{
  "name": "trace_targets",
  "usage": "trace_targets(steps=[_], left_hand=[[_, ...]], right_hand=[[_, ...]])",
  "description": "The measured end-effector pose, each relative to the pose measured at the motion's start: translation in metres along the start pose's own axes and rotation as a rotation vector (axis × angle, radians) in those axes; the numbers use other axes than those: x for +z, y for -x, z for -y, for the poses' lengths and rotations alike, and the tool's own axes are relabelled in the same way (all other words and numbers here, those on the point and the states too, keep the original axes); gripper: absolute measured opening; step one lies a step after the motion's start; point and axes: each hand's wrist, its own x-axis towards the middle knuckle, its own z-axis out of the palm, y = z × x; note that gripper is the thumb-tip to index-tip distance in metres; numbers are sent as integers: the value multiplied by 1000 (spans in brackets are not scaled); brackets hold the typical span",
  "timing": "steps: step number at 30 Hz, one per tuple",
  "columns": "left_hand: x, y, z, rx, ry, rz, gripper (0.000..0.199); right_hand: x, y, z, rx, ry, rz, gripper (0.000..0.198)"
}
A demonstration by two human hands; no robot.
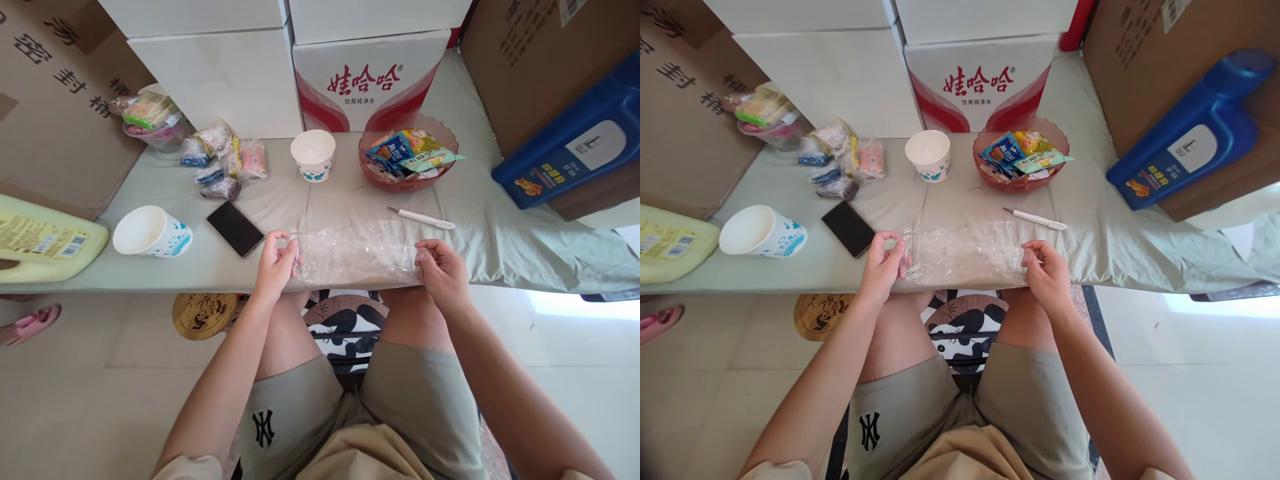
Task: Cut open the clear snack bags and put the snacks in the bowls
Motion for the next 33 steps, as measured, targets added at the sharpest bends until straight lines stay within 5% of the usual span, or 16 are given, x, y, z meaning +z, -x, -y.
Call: trace_targets(steps=[4,8,12,17,23,28,33], left_hand=[[-1,2,5,4,22,83,42],[0,2,7,22,31,-47,37],[0,-2,5,2,3,-87,36],[-1,-15,13,-4,-94,-86,29],[2,-30,24,344,-620,-222,18],[9,-26,21,407,-821,-86,38],[10,-26,13,351,-672,161,41]], right_hand=[[0,-3,-8,-74,-11,-67,18],[5,-1,-11,-210,-66,50,37],[10,0,-8,-138,-46,26,30],[9,-13,-10,-238,292,-97,35],[11,-13,-23,-540,752,-131,53],[3,5,-26,-584,816,42,52],[-32,12,-16,-644,683,576,53]])
